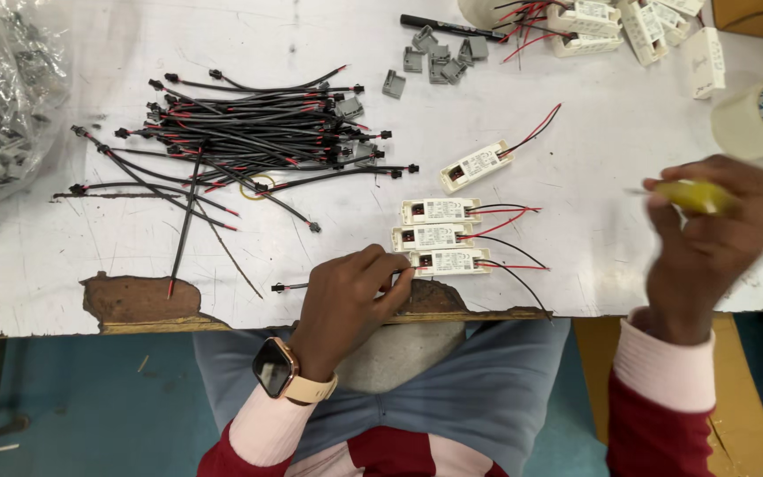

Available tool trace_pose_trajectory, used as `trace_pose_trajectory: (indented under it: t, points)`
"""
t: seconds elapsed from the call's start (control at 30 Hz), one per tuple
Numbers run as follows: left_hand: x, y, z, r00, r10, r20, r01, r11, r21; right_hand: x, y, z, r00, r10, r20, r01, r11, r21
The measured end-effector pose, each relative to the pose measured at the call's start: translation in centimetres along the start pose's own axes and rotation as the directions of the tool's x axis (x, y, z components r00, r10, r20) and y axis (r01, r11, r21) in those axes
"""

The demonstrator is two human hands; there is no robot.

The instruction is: The person assembles small white electrical components by inserting wires into terminals and tightening them with a yellow screwdriver. They handle multiple units one at a time, moving finished items aside and picking up new ones from the table.

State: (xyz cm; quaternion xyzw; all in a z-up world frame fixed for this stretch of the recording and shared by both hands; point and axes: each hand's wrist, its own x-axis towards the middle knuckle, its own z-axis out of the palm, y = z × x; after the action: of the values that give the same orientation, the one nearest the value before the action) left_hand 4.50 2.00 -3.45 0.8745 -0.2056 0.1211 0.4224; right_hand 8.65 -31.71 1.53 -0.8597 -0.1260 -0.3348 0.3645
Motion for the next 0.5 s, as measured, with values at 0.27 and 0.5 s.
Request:
trace_pose_trajectory:
  t: [0.27,0.5]
  points:
    - [0.0,-0.2,0.1,0.998,-0.07,0.004,0.07,0.997,-0.012,1.4,-8.0,1.2,0.937,0.302,0.178,-0.313,0.491,0.813]
    - [0.2,-0.1,0.4,0.998,-0.056,0.009,0.056,0.998,0.022,0.4,-7.5,4.4,0.868,0.372,0.328,-0.411,0.17,0.895]
